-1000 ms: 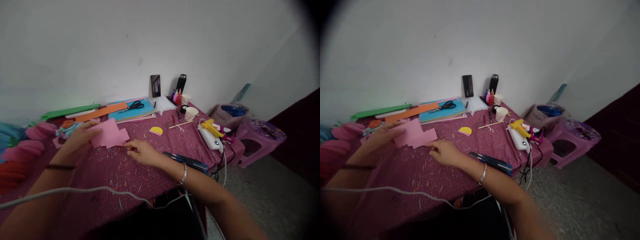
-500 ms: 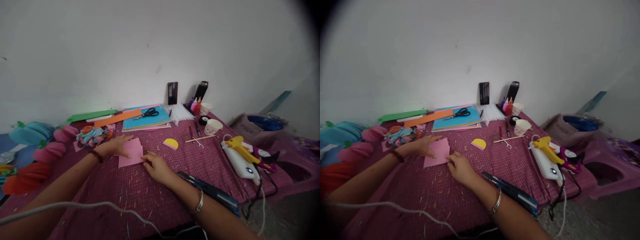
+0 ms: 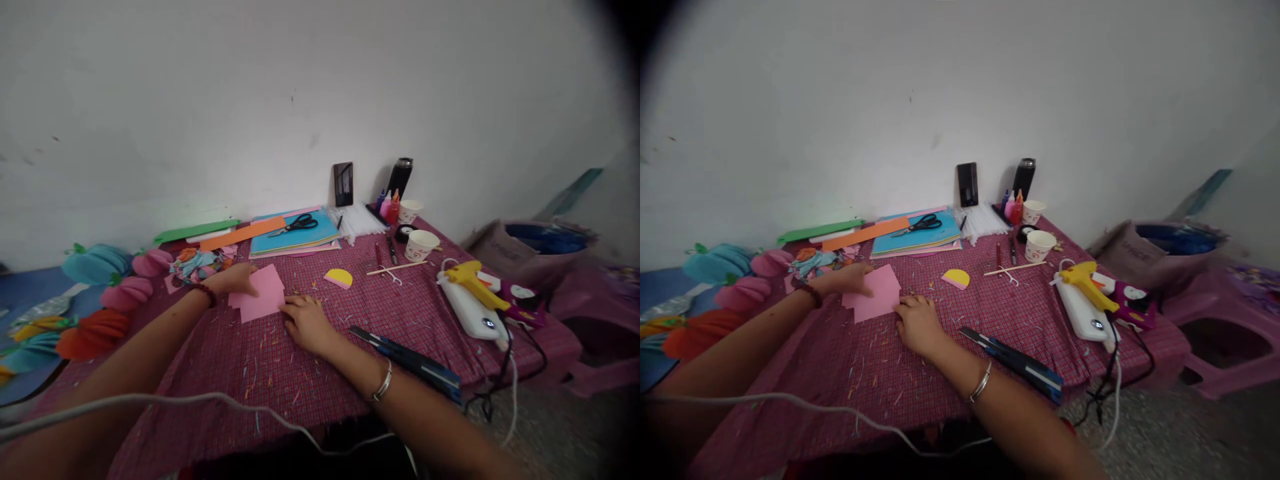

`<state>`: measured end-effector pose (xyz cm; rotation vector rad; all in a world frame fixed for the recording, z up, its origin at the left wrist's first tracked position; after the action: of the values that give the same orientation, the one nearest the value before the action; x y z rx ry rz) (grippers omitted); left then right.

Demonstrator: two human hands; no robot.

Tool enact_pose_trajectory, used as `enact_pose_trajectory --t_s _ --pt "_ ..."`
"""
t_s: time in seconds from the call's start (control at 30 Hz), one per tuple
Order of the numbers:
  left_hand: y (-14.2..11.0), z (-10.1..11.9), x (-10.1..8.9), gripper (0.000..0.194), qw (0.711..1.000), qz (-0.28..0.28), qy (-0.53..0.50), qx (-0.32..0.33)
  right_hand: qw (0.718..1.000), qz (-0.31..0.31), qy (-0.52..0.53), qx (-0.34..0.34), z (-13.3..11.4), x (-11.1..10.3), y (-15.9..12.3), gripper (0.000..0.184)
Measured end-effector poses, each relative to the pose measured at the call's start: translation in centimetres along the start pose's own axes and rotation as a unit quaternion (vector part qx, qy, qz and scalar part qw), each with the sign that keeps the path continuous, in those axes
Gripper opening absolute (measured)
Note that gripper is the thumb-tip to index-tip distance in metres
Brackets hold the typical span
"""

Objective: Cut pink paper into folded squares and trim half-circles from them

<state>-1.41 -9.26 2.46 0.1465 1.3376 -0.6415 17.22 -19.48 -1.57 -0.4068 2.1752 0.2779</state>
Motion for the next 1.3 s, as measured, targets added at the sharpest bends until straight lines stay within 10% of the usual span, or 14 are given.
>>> enact_pose_trajectory --t_s 0.27,0.5,0.63,0.77,0.93,1.3 --pt "-3.5 4.1 -0.2 0.018 0.999 0.041 -0.023 0.026 0.993 0.07 0.092 0.018 0.9 -0.8 0.6 0.034" --pt "-5.0 9.5 -0.8 0.012 0.986 0.13 0.04 0.1 0.928 0.112 0.354 0.015 1.7 -1.5 1.8 0.081" --pt "-5.2 9.9 0.8 0.051 0.971 0.196 0.037 0.132 0.909 0.06 0.41 0.043 2.1 -0.9 2.3 0.072" --pt "-5.7 7.0 3.2 0.091 0.922 0.34 -0.141 0.118 0.908 0.067 0.41 0.054 2.6 -0.6 2.4 0.066" --pt "-5.2 4.1 7.0 0.123 0.783 0.375 -0.494 0.047 0.909 0.066 0.407 0.065 3.3 0.1 2.6 0.062" --pt "-5.6 5.1 5.7 0.024 0.791 0.411 -0.453 0.008 0.907 0.088 0.41 0.035 2.1 -1.7 2.5 0.056"
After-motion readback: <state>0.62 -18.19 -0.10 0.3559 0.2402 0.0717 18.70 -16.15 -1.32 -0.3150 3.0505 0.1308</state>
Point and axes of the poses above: each hand's wrist, its own y-axis towards the middle knuckle, its own x-axis out of the palm, z = x × y, the point moved 5 cm from there along y, towards the middle knuckle, and after that the axes turned 13 degrees about x, right-handed, at the moved point
